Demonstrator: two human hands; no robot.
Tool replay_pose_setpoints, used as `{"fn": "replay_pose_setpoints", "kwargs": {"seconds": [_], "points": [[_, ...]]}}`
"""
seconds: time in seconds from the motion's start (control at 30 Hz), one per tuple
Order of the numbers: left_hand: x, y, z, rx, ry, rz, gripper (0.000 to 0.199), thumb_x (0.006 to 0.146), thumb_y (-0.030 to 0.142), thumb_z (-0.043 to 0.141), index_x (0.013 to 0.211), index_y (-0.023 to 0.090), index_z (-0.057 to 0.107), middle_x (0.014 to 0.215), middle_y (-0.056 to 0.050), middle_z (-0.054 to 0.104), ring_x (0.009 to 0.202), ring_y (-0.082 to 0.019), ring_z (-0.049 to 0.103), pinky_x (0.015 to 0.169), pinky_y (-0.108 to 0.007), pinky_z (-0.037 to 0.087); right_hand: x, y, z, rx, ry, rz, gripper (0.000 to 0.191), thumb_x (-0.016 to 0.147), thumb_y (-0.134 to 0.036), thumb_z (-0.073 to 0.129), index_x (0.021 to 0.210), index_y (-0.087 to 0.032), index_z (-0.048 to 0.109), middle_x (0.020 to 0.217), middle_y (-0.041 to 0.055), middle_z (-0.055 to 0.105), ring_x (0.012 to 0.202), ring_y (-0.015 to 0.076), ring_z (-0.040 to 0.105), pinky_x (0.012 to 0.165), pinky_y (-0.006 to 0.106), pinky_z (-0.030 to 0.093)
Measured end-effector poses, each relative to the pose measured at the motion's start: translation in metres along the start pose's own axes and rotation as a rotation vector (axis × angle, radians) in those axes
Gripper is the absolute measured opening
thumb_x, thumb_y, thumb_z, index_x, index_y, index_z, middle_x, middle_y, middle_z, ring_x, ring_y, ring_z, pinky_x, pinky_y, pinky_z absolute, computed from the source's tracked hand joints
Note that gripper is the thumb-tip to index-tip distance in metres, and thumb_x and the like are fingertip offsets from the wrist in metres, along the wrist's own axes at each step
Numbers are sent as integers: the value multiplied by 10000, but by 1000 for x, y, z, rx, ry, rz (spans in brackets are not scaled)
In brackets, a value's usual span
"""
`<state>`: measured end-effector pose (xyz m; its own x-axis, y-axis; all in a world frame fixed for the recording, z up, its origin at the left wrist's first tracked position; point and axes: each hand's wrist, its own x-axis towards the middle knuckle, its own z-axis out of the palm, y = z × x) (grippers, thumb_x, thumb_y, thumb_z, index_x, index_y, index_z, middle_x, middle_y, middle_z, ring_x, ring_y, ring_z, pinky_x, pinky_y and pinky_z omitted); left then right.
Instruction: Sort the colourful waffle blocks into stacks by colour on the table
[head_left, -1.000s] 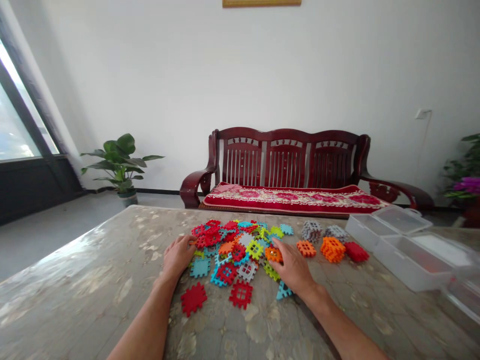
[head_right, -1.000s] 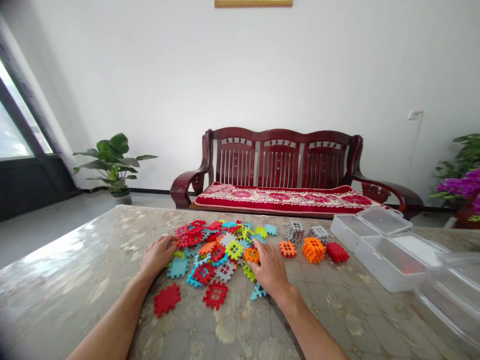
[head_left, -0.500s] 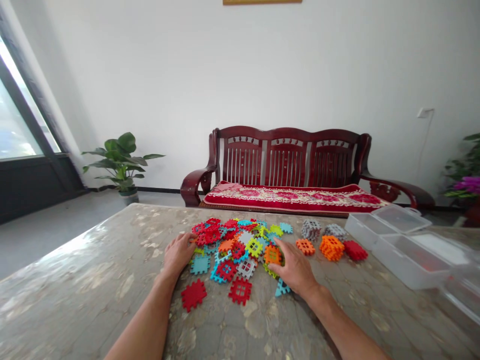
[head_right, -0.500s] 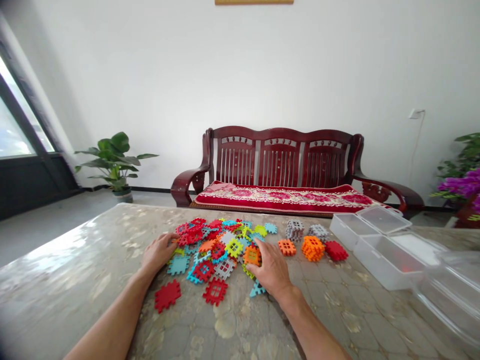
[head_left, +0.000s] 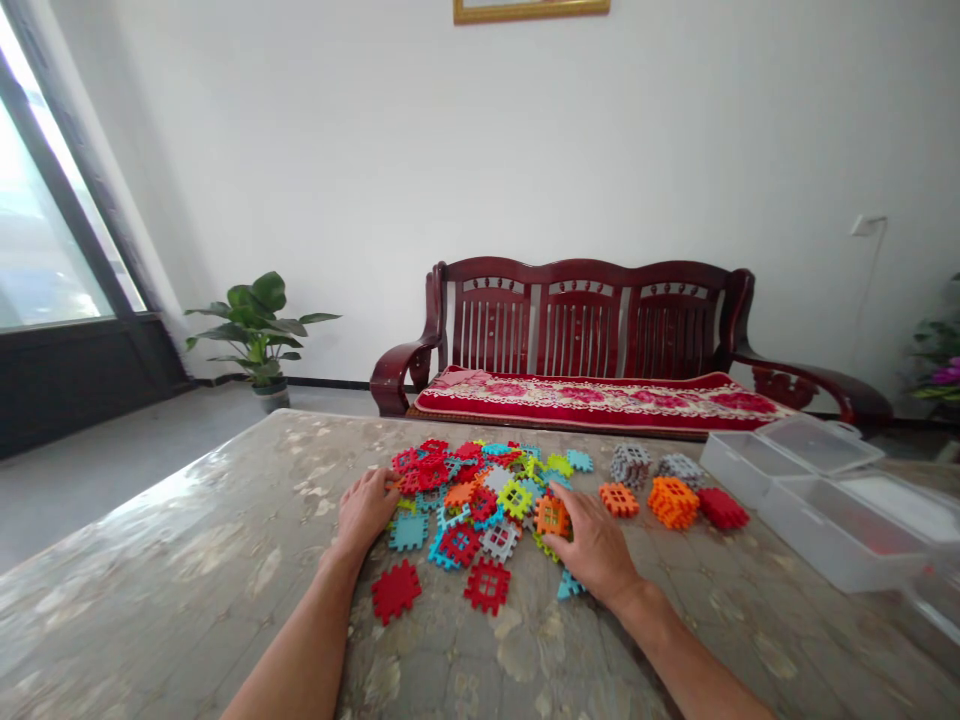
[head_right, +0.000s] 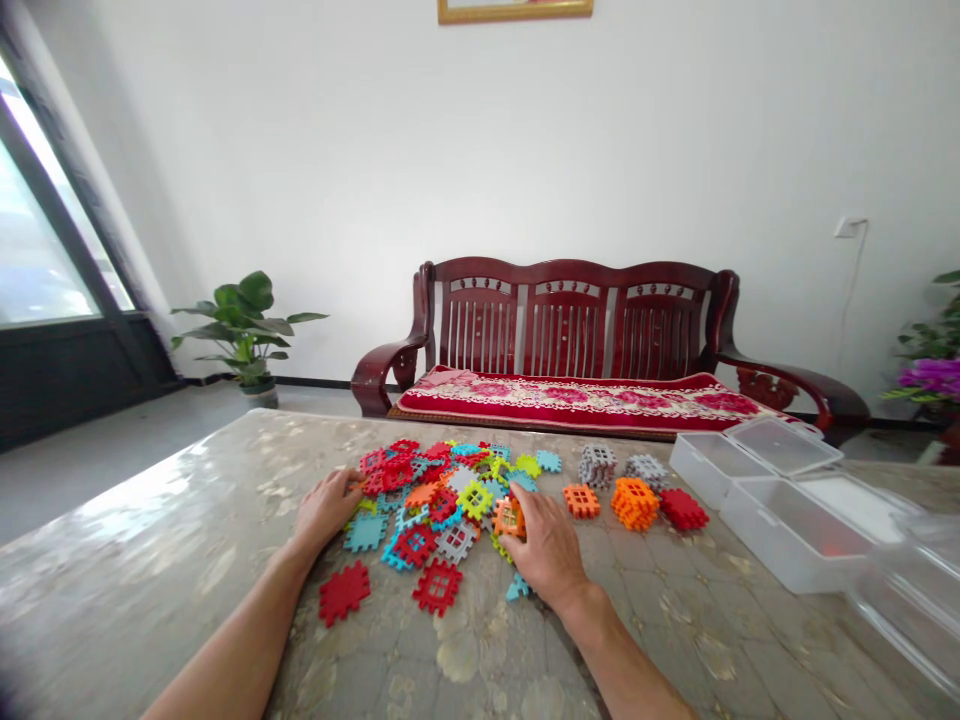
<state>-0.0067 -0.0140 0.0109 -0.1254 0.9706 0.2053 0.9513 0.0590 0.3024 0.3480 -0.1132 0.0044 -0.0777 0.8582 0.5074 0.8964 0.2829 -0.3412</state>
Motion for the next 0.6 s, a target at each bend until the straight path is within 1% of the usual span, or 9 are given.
{"fn": "replay_pose_setpoints", "kwargs": {"seconds": [0.2, 0.33, 0.5, 0.6], "points": [[-1, 2, -2, -7, -22, -13, 341, 856, 289, 454, 1113, 244, 674, 1283, -87, 649, 1190, -283, 591, 1013, -430, 426, 0, 12, 6, 84, 59, -3, 523, 830, -199, 566, 1351, -223, 534, 1204, 75, 691, 1102, 239, 635, 986, 418, 489], [-1, 2, -3, -8, -17, -12, 332, 847, 285, 465, 1101, 249, 676, 1276, -81, 653, 1188, -274, 592, 1018, -420, 424, -2, 7, 2, 27, 81, -14, 499, 837, -222, 584, 1334, -233, 550, 1198, 77, 686, 1089, 245, 634, 966, 413, 497], [-1, 1, -2, -1, -10, -12, 335, 848, 289, 471, 1105, 259, 683, 1271, -72, 658, 1179, -268, 602, 1011, -407, 432, -4, -10, -10, -107, 50, 12, 635, 766, -335, 716, 1364, -225, 534, 1143, 96, 664, 1080, 298, 609, 915, 434, 500], [-1, 1, -2, -2, -1, -8, 338, 851, 288, 468, 1110, 264, 683, 1275, -69, 658, 1173, -264, 605, 1008, -404, 434, -4, -13, -9, -130, 23, 6, 675, 737, -351, 738, 1370, -238, 532, 1150, 97, 652, 1074, 304, 598, 914, 437, 487]]}}
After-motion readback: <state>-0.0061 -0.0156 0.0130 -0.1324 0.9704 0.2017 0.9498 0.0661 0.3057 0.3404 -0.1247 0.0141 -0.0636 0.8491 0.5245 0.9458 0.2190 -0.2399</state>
